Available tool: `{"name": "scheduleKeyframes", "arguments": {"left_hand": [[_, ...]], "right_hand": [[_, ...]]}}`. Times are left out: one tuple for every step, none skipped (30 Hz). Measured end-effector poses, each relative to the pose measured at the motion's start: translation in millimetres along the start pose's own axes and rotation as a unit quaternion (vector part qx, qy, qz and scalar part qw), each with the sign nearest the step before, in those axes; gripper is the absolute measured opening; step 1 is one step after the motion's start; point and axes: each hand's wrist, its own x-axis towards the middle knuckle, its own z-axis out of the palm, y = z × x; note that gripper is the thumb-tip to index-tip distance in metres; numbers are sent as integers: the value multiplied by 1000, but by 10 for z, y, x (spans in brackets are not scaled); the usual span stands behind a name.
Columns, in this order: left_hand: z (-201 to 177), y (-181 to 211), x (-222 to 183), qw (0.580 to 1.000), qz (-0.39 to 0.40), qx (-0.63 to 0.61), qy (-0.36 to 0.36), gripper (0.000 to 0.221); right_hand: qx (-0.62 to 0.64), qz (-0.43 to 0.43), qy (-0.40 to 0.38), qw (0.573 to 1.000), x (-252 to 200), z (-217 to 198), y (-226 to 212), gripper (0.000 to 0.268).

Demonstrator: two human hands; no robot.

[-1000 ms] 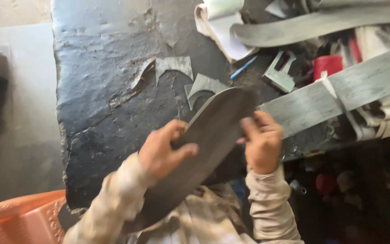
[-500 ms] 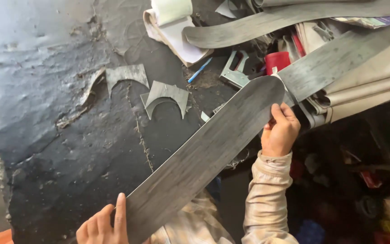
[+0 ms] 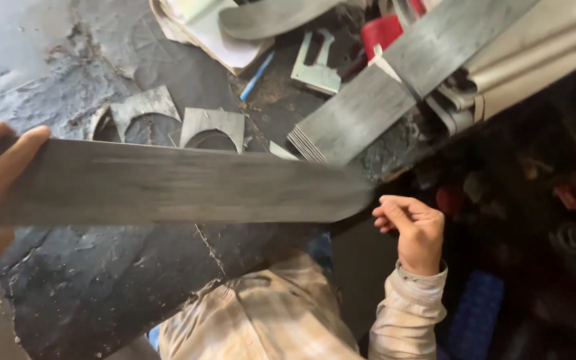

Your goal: Cutting and trimming strips of synthetic material using a small hand blade on a workbench.

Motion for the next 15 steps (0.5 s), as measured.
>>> {"name": "scheduleKeyframes", "arguments": {"left_hand": [[113, -97, 87, 992, 59, 112, -29, 102], [223, -197, 175, 967, 117, 220, -58, 108], [269, -178, 255, 965, 122, 223, -59, 108], [308, -162, 335, 940, 133, 310, -55, 98], [355, -146, 415, 907, 143, 394, -50, 90], [467, -302, 473, 905, 148, 396, -50, 90], [603, -453, 470, 887, 162, 431, -25, 86], [738, -619, 460, 868, 175, 465, 0, 82], [744, -675, 426, 869, 167, 466, -4, 82], [748, -744, 384, 890, 136, 434, 9, 81], [728, -826, 287, 909, 99, 404, 21, 80], [608, -684, 288, 909, 86, 408, 14, 80], [469, -558, 272, 946, -16, 323, -4, 74], [340, -445, 261, 965, -118, 232, -17, 72], [333, -475, 244, 961, -141, 237, -29, 72]], "right_hand": [[-48, 0, 27, 998, -56, -37, 2, 19], [-96, 1, 54, 994, -110, -67, -1, 22], [-93, 3, 58, 994, -105, -121, 18, 22], [-111, 0, 72, 991, -102, -171, 33, 26], [-130, -4, 88, 988, -107, -223, 46, 31], [-127, -2, 92, 988, -113, -214, 59, 31], [-137, -10, 84, 987, -107, -218, 60, 33], [-147, -17, 76, 986, -108, -208, 65, 36], [-148, -16, 67, 987, -88, -151, 51, 36], [-153, -46, 57, 986, -77, -82, 39, 31], [-156, -75, 41, 984, -52, 6, 37, 27], [-155, -73, 26, 985, -35, 62, 46, 27], [-158, -97, 21, 983, -31, 137, 65, 21], [-159, -121, 16, 980, -35, 219, 93, 17], [-158, -112, -9, 981, -16, 307, 82, 17]]}}
